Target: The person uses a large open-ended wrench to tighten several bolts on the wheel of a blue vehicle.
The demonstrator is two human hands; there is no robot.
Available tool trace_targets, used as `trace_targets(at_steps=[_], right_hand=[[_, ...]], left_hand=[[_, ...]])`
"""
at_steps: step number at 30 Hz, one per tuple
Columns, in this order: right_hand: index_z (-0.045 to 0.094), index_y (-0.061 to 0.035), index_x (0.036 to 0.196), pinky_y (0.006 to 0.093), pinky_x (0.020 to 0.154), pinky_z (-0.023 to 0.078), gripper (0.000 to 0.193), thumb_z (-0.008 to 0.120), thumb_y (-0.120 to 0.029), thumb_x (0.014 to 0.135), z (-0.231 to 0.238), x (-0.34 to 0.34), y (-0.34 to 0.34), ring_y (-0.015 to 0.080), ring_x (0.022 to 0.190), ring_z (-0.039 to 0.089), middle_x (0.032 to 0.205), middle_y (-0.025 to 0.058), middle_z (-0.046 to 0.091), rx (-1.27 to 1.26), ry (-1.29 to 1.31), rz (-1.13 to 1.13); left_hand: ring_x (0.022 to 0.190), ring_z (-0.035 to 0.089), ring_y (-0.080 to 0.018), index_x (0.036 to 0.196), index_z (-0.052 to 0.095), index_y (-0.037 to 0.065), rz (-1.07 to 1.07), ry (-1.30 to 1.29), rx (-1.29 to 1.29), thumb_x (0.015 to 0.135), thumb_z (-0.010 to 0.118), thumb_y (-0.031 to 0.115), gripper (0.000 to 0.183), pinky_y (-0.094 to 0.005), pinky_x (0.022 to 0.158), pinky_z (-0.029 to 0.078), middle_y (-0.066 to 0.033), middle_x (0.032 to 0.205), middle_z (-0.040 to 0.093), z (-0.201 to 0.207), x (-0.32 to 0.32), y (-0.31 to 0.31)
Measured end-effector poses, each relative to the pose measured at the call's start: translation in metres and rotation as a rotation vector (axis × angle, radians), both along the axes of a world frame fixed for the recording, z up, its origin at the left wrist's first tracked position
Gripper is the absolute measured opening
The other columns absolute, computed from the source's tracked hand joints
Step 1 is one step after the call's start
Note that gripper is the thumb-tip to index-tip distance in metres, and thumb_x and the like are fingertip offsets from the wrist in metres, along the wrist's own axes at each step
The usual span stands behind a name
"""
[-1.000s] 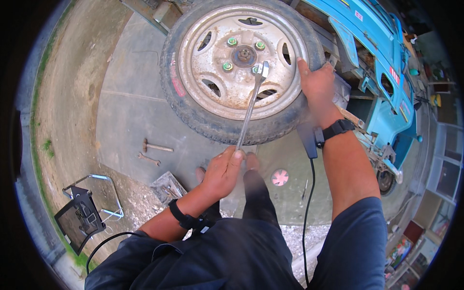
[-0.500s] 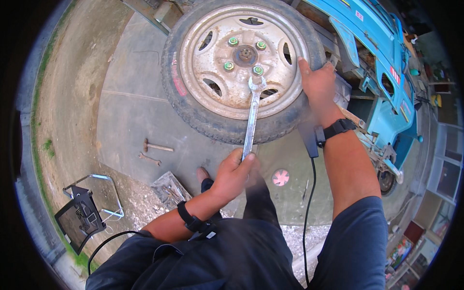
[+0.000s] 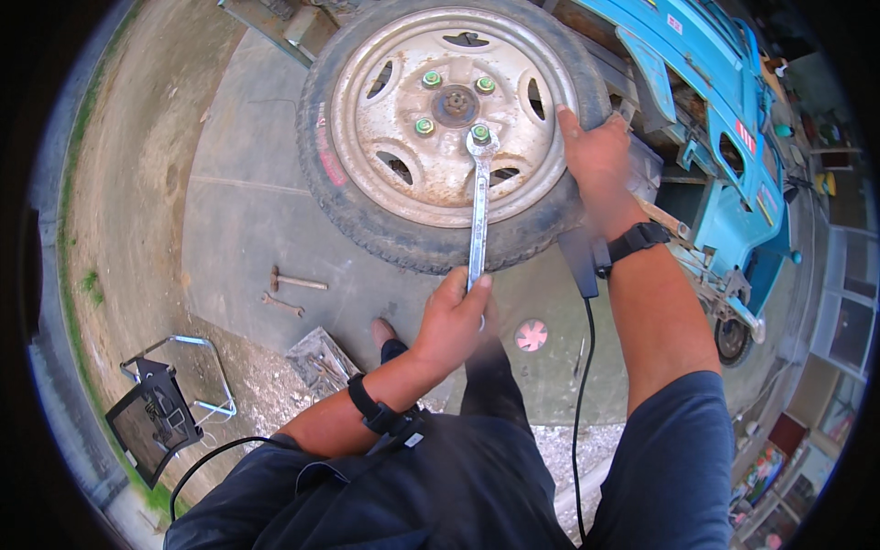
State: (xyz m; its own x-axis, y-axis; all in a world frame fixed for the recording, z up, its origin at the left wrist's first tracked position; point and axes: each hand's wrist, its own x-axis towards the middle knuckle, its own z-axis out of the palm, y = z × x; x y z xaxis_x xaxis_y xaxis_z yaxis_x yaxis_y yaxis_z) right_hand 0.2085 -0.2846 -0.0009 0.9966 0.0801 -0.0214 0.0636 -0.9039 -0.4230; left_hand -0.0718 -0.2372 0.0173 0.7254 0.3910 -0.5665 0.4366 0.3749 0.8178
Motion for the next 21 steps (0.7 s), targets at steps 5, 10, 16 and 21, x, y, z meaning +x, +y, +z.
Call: trace_targets(at_steps=[5,10,16,21], right_hand=[[0.042,0.0138,0.136,0.0443,0.104,0.044,0.103,0.068,-0.066,0.076,-0.001,0.001,0.0,0.0439,0.123,0.055,0.131,0.0346,0.055,0.034,-0.013,0.02],[0.043,0.0134,0.135,0.0446,0.104,0.044,0.103,0.068,-0.067,0.076,-0.002,0.003,0.0,0.0436,0.123,0.055,0.131,0.0341,0.054,0.017,-0.017,0.02],[0.041,0.0114,0.138,0.045,0.104,0.044,0.104,0.067,-0.067,0.076,-0.005,0.005,-0.001,0.0431,0.124,0.054,0.133,0.0331,0.054,0.022,-0.036,0.034],[0.04,0.0102,0.14,0.0448,0.104,0.043,0.104,0.068,-0.067,0.076,0.0,0.002,0.001,0.0426,0.125,0.054,0.134,0.0324,0.054,0.02,-0.025,0.021]], left_hand=[[0.059,0.055,-0.0094,0.084,0.051,0.004,0.03,0.017,-0.006,0.101,0.056,0.023,0.025,-0.0293,0.054,0.045,-0.002,0.065,0.057,-0.001,0.004,-0.004],[0.052,0.063,-0.0135,0.086,0.05,0.001,0.075,-0.035,-0.072,0.101,0.055,0.021,0.026,-0.0295,0.047,0.05,-0.0074,0.063,0.062,-0.003,0.011,-0.01],[0.05,0.061,-0.0125,0.089,0.052,0.001,0.12,-0.026,-0.115,0.101,0.056,0.022,0.024,-0.0285,0.047,0.049,-0.006,0.064,0.061,-0.004,0.016,-0.015],[0.054,0.051,-0.0085,0.085,0.05,0.005,0.061,0.018,-0.09,0.102,0.055,0.023,0.025,-0.0263,0.049,0.041,-0.0015,0.066,0.057,0.005,0.013,0.004]])
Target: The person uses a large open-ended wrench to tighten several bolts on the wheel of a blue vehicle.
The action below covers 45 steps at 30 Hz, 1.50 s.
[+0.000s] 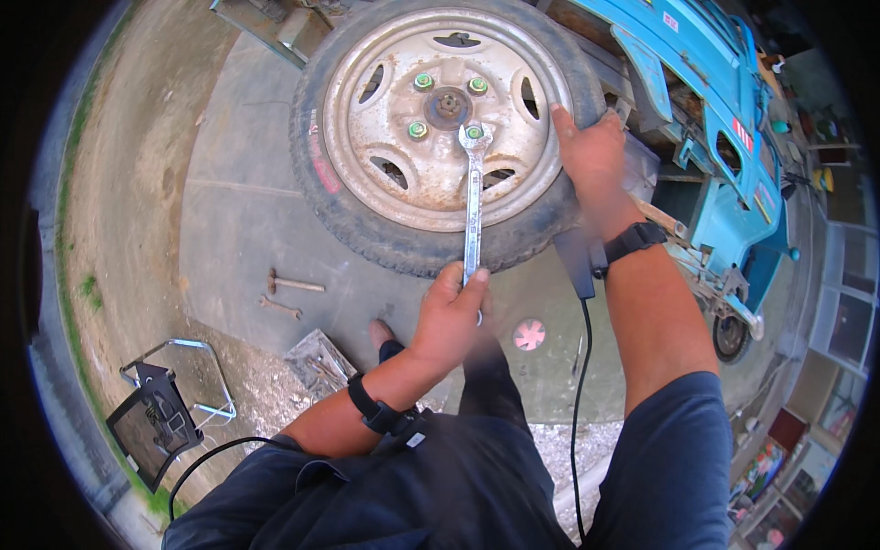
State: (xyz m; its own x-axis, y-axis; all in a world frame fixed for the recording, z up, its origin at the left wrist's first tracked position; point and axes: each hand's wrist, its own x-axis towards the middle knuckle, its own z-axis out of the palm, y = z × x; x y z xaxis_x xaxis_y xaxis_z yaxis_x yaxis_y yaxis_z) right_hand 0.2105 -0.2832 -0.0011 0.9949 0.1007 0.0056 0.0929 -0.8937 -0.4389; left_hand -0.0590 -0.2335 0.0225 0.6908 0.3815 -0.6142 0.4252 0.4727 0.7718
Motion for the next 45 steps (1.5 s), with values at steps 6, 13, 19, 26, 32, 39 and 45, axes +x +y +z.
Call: trace_targets(at_steps=[6,13,19,26,32,39,45], right_hand=[[0.04,0.0115,0.139,0.0442,0.104,0.044,0.106,0.069,-0.067,0.075,-0.009,0.007,-0.002,0.042,0.125,0.054,0.134,0.0325,0.053,-0.011,-0.036,-0.002],[0.041,0.0127,0.138,0.0439,0.104,0.044,0.106,0.068,-0.068,0.075,-0.007,0.005,-0.002,0.0423,0.123,0.055,0.132,0.0335,0.054,-0.016,-0.035,0.006],[0.041,0.0133,0.138,0.0436,0.103,0.045,0.106,0.068,-0.068,0.076,-0.003,0.004,-0.001,0.0426,0.122,0.056,0.131,0.0337,0.055,-0.027,-0.016,0.008],[0.04,0.0137,0.138,0.0435,0.103,0.045,0.106,0.068,-0.067,0.076,-0.009,0.006,-0.004,0.043,0.122,0.056,0.131,0.034,0.055,-0.023,-0.061,0.025],[0.04,0.0136,0.139,0.0437,0.103,0.044,0.105,0.068,-0.066,0.077,-0.003,0.005,-0.002,0.0428,0.123,0.055,0.131,0.0336,0.055,-0.032,-0.026,0.015],[0.041,0.0141,0.137,0.0432,0.103,0.045,0.105,0.068,-0.067,0.076,-0.007,0.006,-0.001,0.0422,0.122,0.056,0.13,0.0335,0.056,-0.01,-0.047,0.027],[0.044,0.0147,0.134,0.0426,0.101,0.046,0.105,0.069,-0.069,0.075,0.002,0.01,0.002,0.0422,0.119,0.059,0.127,0.0335,0.058,-0.004,-0.007,0.044]], left_hand=[[0.054,0.051,-0.0078,0.091,0.054,0.005,0.023,-0.025,-0.036,0.101,0.055,0.023,0.021,-0.0258,0.048,0.04,-0.0004,0.067,0.057,-0.007,-0.012,0.004],[0.058,0.051,-0.0063,0.091,0.053,0.004,-0.028,0.008,-0.047,0.101,0.056,0.023,0.022,-0.0267,0.051,0.042,0.0005,0.066,0.054,0.002,-0.01,-0.004],[0.055,0.052,-0.008,0.09,0.053,0.004,-0.008,-0.011,0.013,0.101,0.056,0.023,0.022,-0.0271,0.048,0.042,-0.0002,0.064,0.054,0.0,-0.006,-0.004],[0.056,0.053,-0.0091,0.085,0.051,0.004,0.025,-0.004,-0.086,0.101,0.055,0.022,0.024,-0.0276,0.05,0.042,-0.0014,0.065,0.056,0.0,-0.003,-0.007],[0.059,0.052,-0.008,0.086,0.053,0.005,0.011,0.01,-0.042,0.101,0.056,0.022,0.023,-0.0275,0.053,0.042,-0.0009,0.066,0.057,0.001,0.001,-0.002],[0.058,0.048,-0.0075,0.098,0.058,0.004,0.032,0.024,-0.174,0.1,0.058,0.024,0.019,-0.0243,0.052,0.038,0.0,0.068,0.056,-0.005,-0.008,0.009],[0.058,0.045,-0.0081,0.107,0.057,0.005,0.119,-0.052,-0.463,0.1,0.058,0.023,0.019,-0.0238,0.052,0.035,0.0012,0.07,0.051,0.002,-0.011,0.011]])
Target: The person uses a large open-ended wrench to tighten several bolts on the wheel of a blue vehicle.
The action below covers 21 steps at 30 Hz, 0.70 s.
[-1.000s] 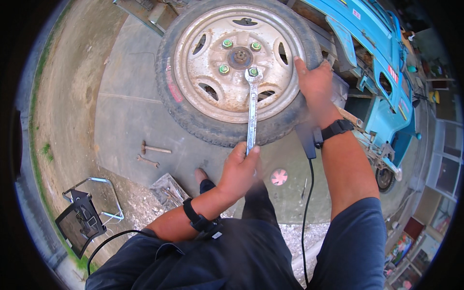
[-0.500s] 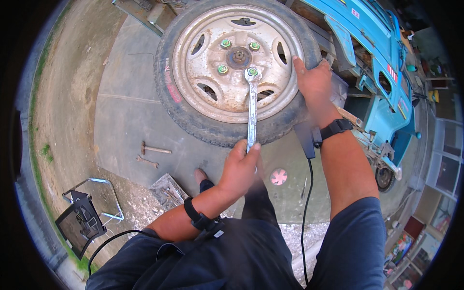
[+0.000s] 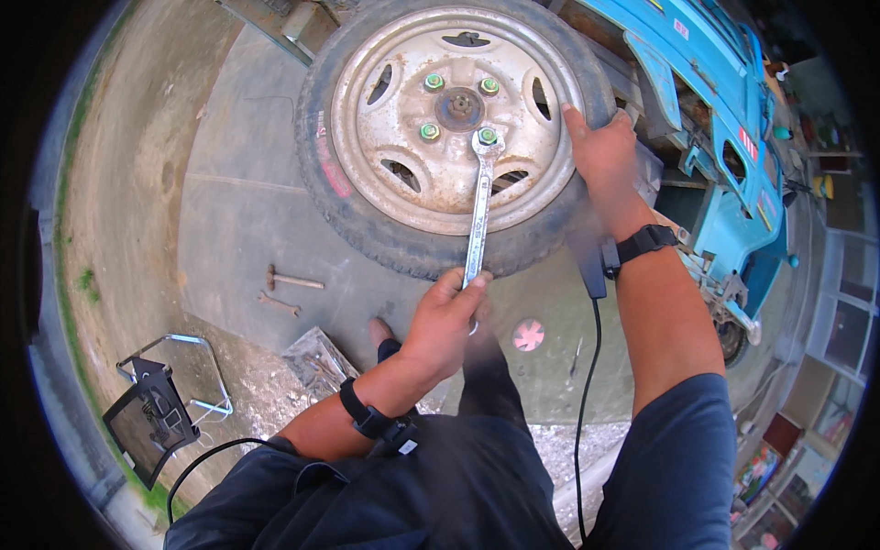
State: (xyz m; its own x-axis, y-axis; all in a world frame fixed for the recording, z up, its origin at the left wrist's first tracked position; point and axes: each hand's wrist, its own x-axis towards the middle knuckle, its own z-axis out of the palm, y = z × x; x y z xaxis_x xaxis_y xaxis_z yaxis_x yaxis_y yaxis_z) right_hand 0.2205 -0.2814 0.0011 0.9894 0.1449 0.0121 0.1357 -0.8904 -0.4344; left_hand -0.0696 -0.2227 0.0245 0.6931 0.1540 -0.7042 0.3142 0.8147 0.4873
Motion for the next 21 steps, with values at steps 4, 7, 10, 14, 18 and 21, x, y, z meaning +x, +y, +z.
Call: trace_targets(at_steps=[4,7,10,14,18,21], right_hand=[[0.045,0.0133,0.134,0.0427,0.101,0.046,0.104,0.07,-0.069,0.074,-0.006,0.006,-0.002,0.042,0.119,0.059,0.127,0.0324,0.058,-0.002,-0.027,0.012],[0.044,0.0122,0.135,0.0424,0.102,0.045,0.104,0.07,-0.068,0.074,-0.004,0.007,0.001,0.0415,0.12,0.058,0.128,0.0315,0.058,-0.017,-0.024,0.016],[0.043,0.0116,0.136,0.0418,0.103,0.044,0.105,0.07,-0.068,0.074,0.001,0.005,0.006,0.0408,0.121,0.057,0.13,0.031,0.057,-0.032,-0.01,0.015],[0.04,0.011,0.139,0.0411,0.104,0.044,0.108,0.071,-0.068,0.074,0.004,0.007,0.009,0.0401,0.123,0.057,0.132,0.0307,0.056,-0.034,-0.017,0.053],[0.038,0.0103,0.142,0.0409,0.105,0.044,0.11,0.07,-0.07,0.074,0.004,0.011,0.014,0.0402,0.123,0.057,0.133,0.0309,0.055,-0.115,-0.022,0.041],[0.039,0.0095,0.142,0.0414,0.105,0.043,0.109,0.068,-0.071,0.074,-0.001,0.02,0.02,0.0412,0.123,0.056,0.133,0.031,0.055,-0.187,-0.069,0.043]], left_hand=[[0.063,0.045,-0.0097,0.104,0.055,0.009,0.046,-0.068,-0.212,0.101,0.056,0.025,0.016,-0.0258,0.058,0.036,0.0024,0.074,0.049,0.001,0.004,0.002],[0.064,0.045,-0.011,0.101,0.053,0.011,0.045,-0.108,-0.405,0.101,0.055,0.028,0.017,-0.0277,0.059,0.037,0.0025,0.074,0.047,-0.001,0.004,0.006],[0.061,0.047,-0.0119,0.097,0.051,0.012,0.003,-0.125,-0.524,0.102,0.054,0.033,0.022,-0.0289,0.057,0.04,0.0022,0.069,0.045,-0.006,0.006,0.01],[0.06,0.043,-0.0121,0.093,0.049,0.014,-0.046,-0.13,-0.653,0.103,0.052,0.04,0.028,-0.029,0.057,0.038,0.003,0.067,0.041,-0.009,0.011,0.013],[0.06,0.041,-0.012,0.089,0.045,0.015,-0.089,-0.15,-0.767,0.103,0.05,0.044,0.032,-0.0299,0.057,0.037,0.0035,0.067,0.039,-0.019,0.015,0.012],[0.06,0.041,-0.012,0.088,0.042,0.017,-0.112,-0.186,-0.795,0.103,0.049,0.045,0.033,-0.0303,0.057,0.037,0.0039,0.066,0.039,-0.022,0.021,0.007]])
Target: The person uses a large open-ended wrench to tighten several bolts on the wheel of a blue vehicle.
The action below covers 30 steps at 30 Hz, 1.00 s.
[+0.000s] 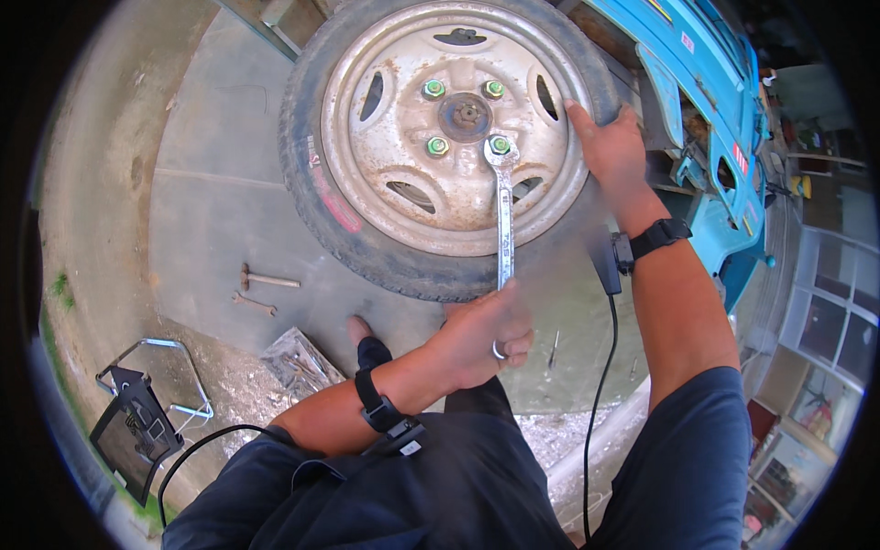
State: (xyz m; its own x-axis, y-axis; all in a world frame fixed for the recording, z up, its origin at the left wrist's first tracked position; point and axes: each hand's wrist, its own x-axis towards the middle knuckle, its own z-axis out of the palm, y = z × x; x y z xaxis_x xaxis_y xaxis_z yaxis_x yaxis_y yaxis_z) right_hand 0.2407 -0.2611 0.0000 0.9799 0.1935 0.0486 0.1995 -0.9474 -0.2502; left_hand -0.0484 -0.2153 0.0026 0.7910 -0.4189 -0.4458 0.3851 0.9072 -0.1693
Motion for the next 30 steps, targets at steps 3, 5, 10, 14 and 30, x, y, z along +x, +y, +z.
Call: trace_targets(at_steps=[3,5,10,14,30], right_hand=[[0.041,0.0089,0.14,0.0421,0.106,0.042,0.106,0.067,-0.071,0.076,0.001,0.007,0.004,0.0418,0.123,0.056,0.132,0.031,0.056,-0.033,0.007,0.015],[0.042,0.0086,0.14,0.0423,0.106,0.042,0.104,0.067,-0.07,0.077,0.003,0.008,0.007,0.0418,0.123,0.056,0.131,0.0309,0.056,-0.028,0.037,0.026],[0.046,0.0084,0.137,0.0394,0.104,0.043,0.095,0.069,-0.064,0.08,0.002,0.011,0.003,0.0373,0.12,0.059,0.129,0.0289,0.059,0.003,0.012,0.06],[0.041,0.0111,0.14,0.0408,0.105,0.043,0.099,0.071,-0.061,0.079,0.004,0.008,0.005,0.0399,0.124,0.056,0.131,0.0318,0.056,0.024,0.037,0.047],[0.038,0.0136,0.141,0.0414,0.107,0.041,0.111,0.063,-0.073,0.076,0.0,-0.014,-0.016,0.0416,0.128,0.052,0.136,0.0338,0.051,0.056,0.029,-0.045]], left_hand=[[0.06,0.041,-0.0122,0.089,0.04,0.019,-0.026,-0.056,-0.057,0.103,0.049,0.046,0.031,-0.0306,0.057,0.038,0.0042,0.065,0.038,-0.003,0.008,-0.005],[0.061,0.043,-0.0149,0.079,0.042,0.015,-0.048,-0.011,-0.062,0.103,0.048,0.032,0.03,-0.0334,0.059,0.04,0.0017,0.062,0.036,0.002,0.011,0.0],[0.063,0.044,-0.0123,0.089,0.037,0.019,-0.069,-0.095,-0.159,0.104,0.049,0.042,0.03,-0.0309,0.058,0.041,0.0044,0.065,0.037,-0.006,0.011,-0.006],[0.062,0.041,-0.0136,0.077,0.037,0.015,-0.1,-0.089,-0.179,0.105,0.045,0.039,0.038,-0.0314,0.059,0.04,0.003,0.063,0.034,-0.001,0.014,-0.004],[0.054,0.034,-0.0104,0.084,0.044,0.019,-0.069,0.05,0.105,0.101,0.051,0.046,0.033,-0.0259,0.047,0.026,0.0054,0.063,0.033,0.019,-0.011,0.026]])
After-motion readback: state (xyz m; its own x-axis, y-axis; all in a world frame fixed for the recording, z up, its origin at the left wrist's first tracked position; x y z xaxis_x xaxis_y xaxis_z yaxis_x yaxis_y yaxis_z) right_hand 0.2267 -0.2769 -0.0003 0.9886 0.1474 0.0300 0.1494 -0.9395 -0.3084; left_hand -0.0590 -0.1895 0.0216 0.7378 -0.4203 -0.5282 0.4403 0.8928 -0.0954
